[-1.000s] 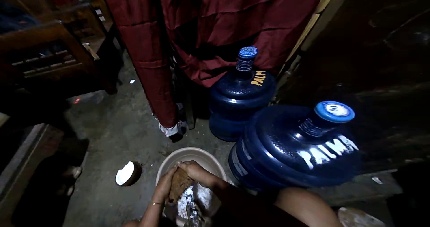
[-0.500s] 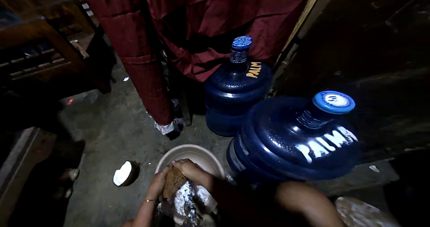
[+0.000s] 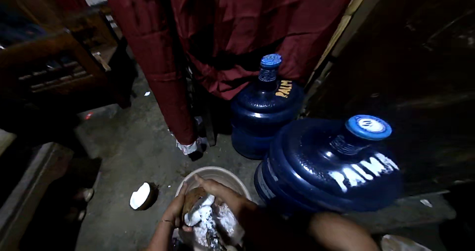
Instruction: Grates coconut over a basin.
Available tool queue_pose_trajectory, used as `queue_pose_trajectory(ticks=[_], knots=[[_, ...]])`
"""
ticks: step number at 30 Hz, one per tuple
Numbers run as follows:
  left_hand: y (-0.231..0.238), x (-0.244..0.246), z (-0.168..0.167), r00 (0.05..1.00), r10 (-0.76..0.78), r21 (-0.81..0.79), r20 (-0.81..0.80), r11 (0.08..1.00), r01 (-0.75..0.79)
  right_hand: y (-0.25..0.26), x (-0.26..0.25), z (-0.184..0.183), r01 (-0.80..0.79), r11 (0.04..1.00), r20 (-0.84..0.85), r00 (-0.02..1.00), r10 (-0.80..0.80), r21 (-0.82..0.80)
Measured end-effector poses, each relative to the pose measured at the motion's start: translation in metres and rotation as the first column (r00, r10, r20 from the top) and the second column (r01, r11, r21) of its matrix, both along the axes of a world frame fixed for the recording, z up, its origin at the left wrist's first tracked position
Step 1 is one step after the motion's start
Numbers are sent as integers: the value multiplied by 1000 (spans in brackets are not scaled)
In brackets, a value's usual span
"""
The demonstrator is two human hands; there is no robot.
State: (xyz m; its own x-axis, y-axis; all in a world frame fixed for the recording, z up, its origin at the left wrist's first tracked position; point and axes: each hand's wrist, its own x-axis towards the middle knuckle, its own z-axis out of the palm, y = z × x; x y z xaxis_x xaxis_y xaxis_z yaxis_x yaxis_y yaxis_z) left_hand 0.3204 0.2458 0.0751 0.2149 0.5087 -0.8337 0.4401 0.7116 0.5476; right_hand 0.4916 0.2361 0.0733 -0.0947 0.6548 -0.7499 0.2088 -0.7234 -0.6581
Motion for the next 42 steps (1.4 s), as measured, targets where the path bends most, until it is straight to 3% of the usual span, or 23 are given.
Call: queue_pose_trajectory(ticks=[2, 4, 6, 8, 15, 17, 19, 21, 22, 23, 25, 26, 28, 29, 32, 35, 36, 38, 40, 42], knots=[[-10, -5, 28, 998, -44, 8, 37, 999, 44, -13, 4, 32, -80, 997, -34, 996, 79, -11], [-31, -9, 47, 993, -67, 202, 98, 978, 47, -39, 4, 48, -166, 971, -39, 984, 175, 171], [-57, -14, 44, 992, -72, 411, 106, 911, 22, -70, -10, 30, -83, 915, -2, 996, 91, 395], [-67, -17, 14, 994, -11, 515, 111, 856, -48, -86, -22, -6, 54, 842, -49, 998, -33, 537], [-16, -10, -38, 1000, 9, 234, 9, 972, -11, -26, -17, -42, 78, 981, -130, 990, -56, 177], [-10, -6, -26, 996, 80, 205, 24, 975, -84, -19, -17, -29, 102, 985, -134, 988, -83, 141], [-19, -8, 6, 997, 69, 277, 24, 958, -73, -28, -16, 0, 42, 974, -113, 993, -17, 221], [-42, -12, 29, 999, 23, 427, 38, 904, -37, -55, -15, 23, -32, 908, -25, 999, 47, 417], [-54, -14, 32, 999, 6, 504, 47, 863, -29, -71, -18, 19, -14, 824, 27, 1000, -1, 567], [-64, -15, 27, 999, 1, 556, 45, 831, -26, -84, -24, 2, 17, 701, 60, 995, -85, 713], [-70, -18, -5, 998, 35, 593, 45, 803, -55, -91, -31, -33, 59, 632, 38, 990, -138, 773], [-62, -18, -19, 998, 50, 579, 49, 813, -69, -83, -31, -40, 83, 679, 19, 990, -141, 730], [-41, -17, -34, 997, 60, 461, 56, 884, -79, -59, -26, -35, 71, 882, -13, 997, -73, 465], [-30, -16, -36, 998, 43, 389, 54, 919, -61, -45, -25, -34, 68, 933, -30, 998, -61, 354], [-7, -6, -26, 994, -48, 160, 97, 987, 32, -22, -13, -37, 109, 985, -88, 991, -98, 132], [-11, -10, 11, 986, -114, 174, 125, 980, 91, -29, -6, -1, 71, 992, -154, 987, -55, 106], [-21, -13, 22, 985, -138, 257, 106, 960, 107, -39, -5, 17, 21, 987, -143, 990, 2, 157], [-47, -16, 35, 988, -145, 462, 43, 880, 109, -68, -10, 25, -4, 901, -37, 999, 22, 433], [-71, -14, 22, 996, -86, 596, -7, 800, 73, -94, -22, -8, 82, 722, 0, 994, -113, 687], [-68, -10, 1, 998, -43, 592, -39, 804, 58, -90, -22, -35, 135, 711, -38, 988, -150, 690]])
